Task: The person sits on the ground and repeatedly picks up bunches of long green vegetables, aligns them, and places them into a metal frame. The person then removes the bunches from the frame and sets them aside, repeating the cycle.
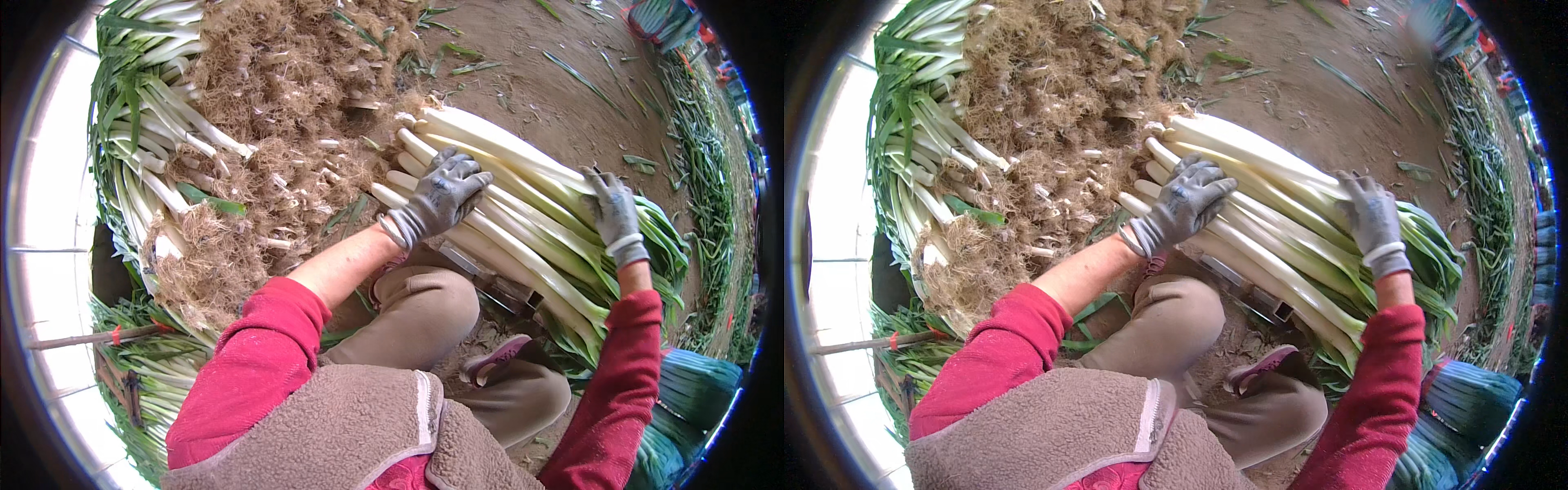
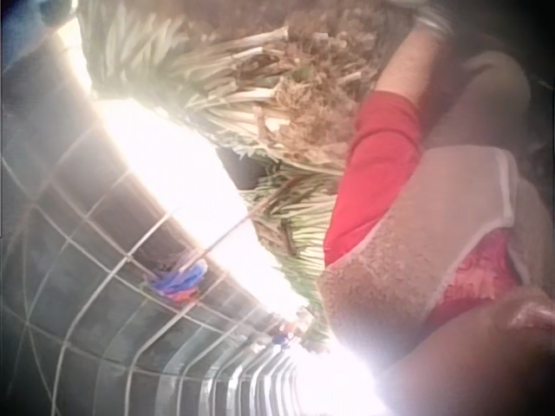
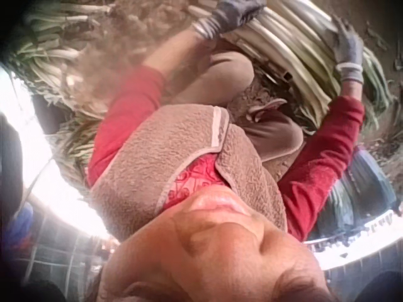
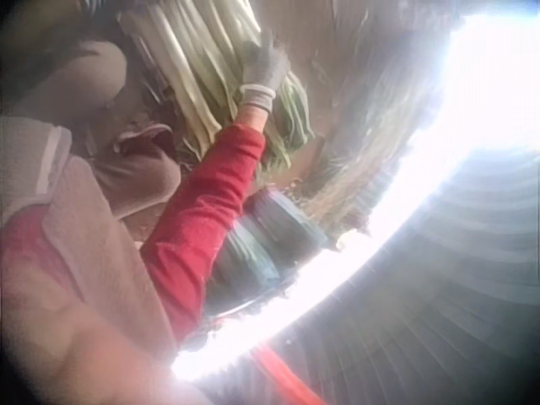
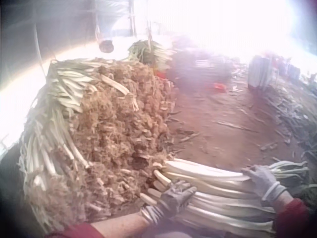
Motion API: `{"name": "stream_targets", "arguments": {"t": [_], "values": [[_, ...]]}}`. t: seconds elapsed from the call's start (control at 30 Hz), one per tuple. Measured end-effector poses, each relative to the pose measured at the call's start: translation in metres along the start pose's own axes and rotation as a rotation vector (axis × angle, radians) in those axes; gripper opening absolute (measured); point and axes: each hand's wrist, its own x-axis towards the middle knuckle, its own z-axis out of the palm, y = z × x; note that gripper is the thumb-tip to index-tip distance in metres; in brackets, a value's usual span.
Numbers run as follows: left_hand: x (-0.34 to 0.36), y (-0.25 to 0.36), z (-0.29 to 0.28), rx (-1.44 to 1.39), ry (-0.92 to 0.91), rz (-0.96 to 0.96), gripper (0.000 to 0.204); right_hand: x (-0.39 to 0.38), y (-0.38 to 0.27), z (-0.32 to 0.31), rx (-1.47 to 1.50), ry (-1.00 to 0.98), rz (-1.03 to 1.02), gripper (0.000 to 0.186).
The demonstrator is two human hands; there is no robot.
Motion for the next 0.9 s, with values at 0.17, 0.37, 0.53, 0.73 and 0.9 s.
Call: {"name": "stream_targets", "arguments": {"t": [0.17,0.37,0.53,0.73,0.9], "values": [[0.007,-0.052,-0.024,0.041,-0.074,-0.096,0.03,0.001,-0.01,-0.097,-0.089,0.111,-0.155,0.046],[0.01,-0.061,-0.018,0.19,-0.214,-0.204,0.026,0.005,-0.032,-0.121,0.437,-0.341,0.21,0.045],[0.001,-0.054,-0.019,0.169,-0.167,-0.214,0.024,-0.007,-0.018,-0.011,0.129,-0.255,0.239,0.035],[-0.008,-0.055,-0.016,0.158,-0.056,-0.143,0.024,-0.033,-0.009,0.004,0.251,-0.171,0.063,0.034],[-0.011,-0.047,-0.024,-0.156,0.174,-0.131,0.023,-0.024,-0.013,0.002,0.288,-0.238,0.128,0.036]]}}
